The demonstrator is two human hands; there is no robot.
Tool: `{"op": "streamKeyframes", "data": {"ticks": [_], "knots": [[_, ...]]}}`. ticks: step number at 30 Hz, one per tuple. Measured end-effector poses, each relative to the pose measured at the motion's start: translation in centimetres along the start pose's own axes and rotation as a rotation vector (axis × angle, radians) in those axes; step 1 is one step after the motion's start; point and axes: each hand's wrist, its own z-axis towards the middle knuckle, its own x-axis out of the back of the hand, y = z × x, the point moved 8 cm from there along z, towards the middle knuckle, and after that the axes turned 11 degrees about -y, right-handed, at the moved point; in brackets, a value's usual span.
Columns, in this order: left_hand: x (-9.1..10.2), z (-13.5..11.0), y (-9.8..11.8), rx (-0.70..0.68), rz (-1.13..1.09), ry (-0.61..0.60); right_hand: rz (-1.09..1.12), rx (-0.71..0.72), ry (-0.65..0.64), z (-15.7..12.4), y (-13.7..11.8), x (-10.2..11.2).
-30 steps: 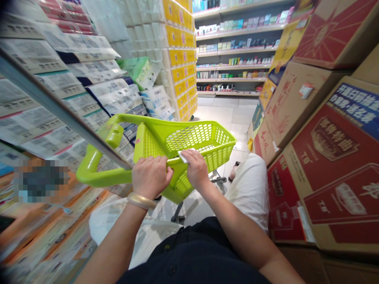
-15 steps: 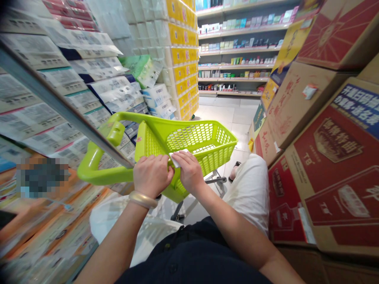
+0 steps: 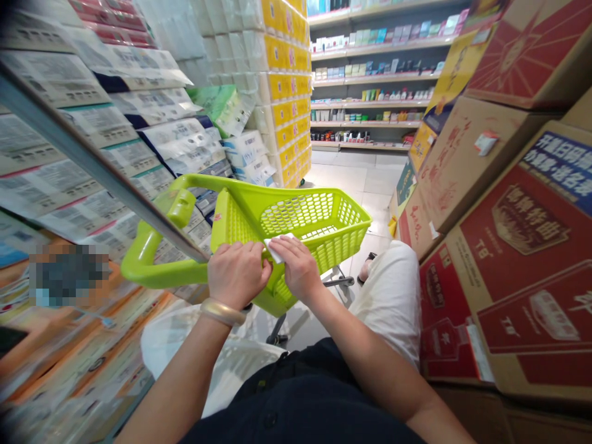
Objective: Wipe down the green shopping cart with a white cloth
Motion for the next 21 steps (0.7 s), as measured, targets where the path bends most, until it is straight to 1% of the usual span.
{"op": "streamKeyframes", "data": {"ticks": [2, 4, 6, 8, 11, 12, 14, 18, 19, 21], "knots": [[0.0, -0.1, 0.0, -0.003, -0.002, 0.001, -0.017, -0.040, 0.017, -0.3, 1.4, 0.4], [0.1, -0.1, 0.0, -0.004, 0.007, 0.002, -0.057, -0.133, 0.056, -0.8, 3.4, 1.1], [0.1, 0.0, 0.0, -0.003, -0.002, 0.001, -0.079, -0.207, 0.090, -1.2, 4.3, 1.5], [0.1, 0.0, 0.0, 0.002, -0.024, -0.002, -0.062, -0.195, 0.077, -1.1, 3.6, 1.2], [0.0, 0.1, 0.0, 0.002, -0.022, -0.002, -0.004, -0.082, -0.004, -0.4, 1.2, 0.1], [0.0, 0.0, 0.0, 0.000, -0.013, 0.000, 0.005, -0.057, -0.026, -0.3, 0.8, -0.1], [0.1, 0.0, 0.0, -0.004, 0.000, 0.003, -0.003, -0.065, -0.027, -0.3, 1.3, 0.0], [0.1, -0.1, 0.0, -0.006, 0.010, 0.007, -0.067, -0.197, 0.070, -1.0, 4.2, 1.5], [0.1, -0.1, 0.0, -0.004, 0.014, 0.007, -0.076, -0.209, 0.086, -1.1, 4.3, 1.7], [0.1, 0.0, 0.0, 0.001, 0.022, 0.008, -0.062, -0.171, 0.070, -0.8, 3.4, 1.5]]}}
